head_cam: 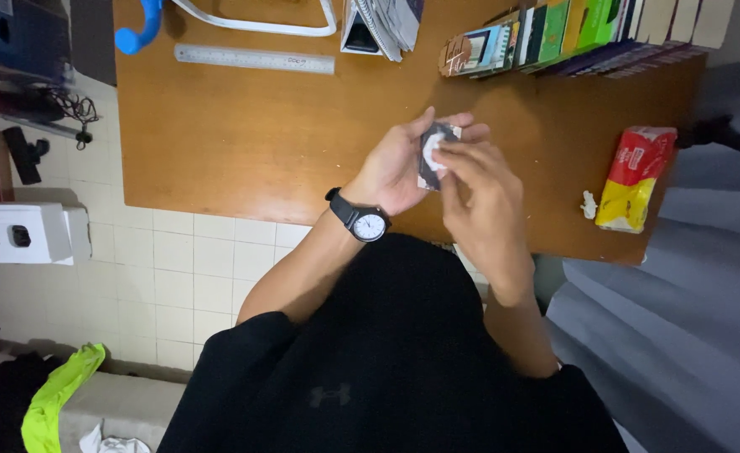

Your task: The person repeatedly picks up small cards from a white board on the floor, wipes each card with a tissue, and places it on a wooden table. The person handles several different cards one at a time, wiping them before stacking them on the table.

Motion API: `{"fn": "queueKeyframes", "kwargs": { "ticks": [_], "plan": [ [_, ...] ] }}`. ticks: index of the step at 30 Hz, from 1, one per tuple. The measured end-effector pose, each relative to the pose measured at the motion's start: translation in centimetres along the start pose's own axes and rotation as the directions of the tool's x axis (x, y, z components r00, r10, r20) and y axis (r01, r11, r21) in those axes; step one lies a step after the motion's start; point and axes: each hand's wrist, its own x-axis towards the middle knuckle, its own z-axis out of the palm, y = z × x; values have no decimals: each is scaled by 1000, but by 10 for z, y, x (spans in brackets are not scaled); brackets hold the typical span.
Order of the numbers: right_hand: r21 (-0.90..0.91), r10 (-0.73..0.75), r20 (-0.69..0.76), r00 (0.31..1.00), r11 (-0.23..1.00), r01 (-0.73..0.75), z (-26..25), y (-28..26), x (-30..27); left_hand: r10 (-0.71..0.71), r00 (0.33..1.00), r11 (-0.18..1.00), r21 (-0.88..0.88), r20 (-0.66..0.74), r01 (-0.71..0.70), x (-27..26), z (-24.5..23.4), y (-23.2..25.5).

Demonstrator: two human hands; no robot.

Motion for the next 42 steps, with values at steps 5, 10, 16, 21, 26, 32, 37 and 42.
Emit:
{"fn": "queueKeyframes", "kwargs": {
  "ticks": [5,10,16,21,26,32,37,42],
  "plan": [
    [75,-23,-81,996,997,29,-1,8,-5,-25,999,1000,2,-31,26,-3,6,0],
    [87,-19,35,999,996,16,-7,-13,1,-26,994,999,-24,-106,23,-12,30,6],
    [87,27,142,989,995,-39,-10,-19,2,-31,991,999,-32,-130,27,-9,26,1],
    [185,7,142,990,982,-33,-8,-11,-2,-26,989,999,-45,-142,19,-10,25,-3],
    [243,-40,137,990,970,5,-8,-5,-4,-23,986,999,-26,-163,19,-7,20,-4],
    [254,14,79,997,967,-34,-10,-14,-7,-40,983,999,-3,-181,40,-10,22,0],
    [177,50,-146,988,984,-23,-2,15,-15,11,985,999,39,-171,-5,-11,20,-2],
    [837,599,-191,777,513,-190,33,64,-15,153,973,959,264,-172,-105,-18,34,0]
  ]
}}
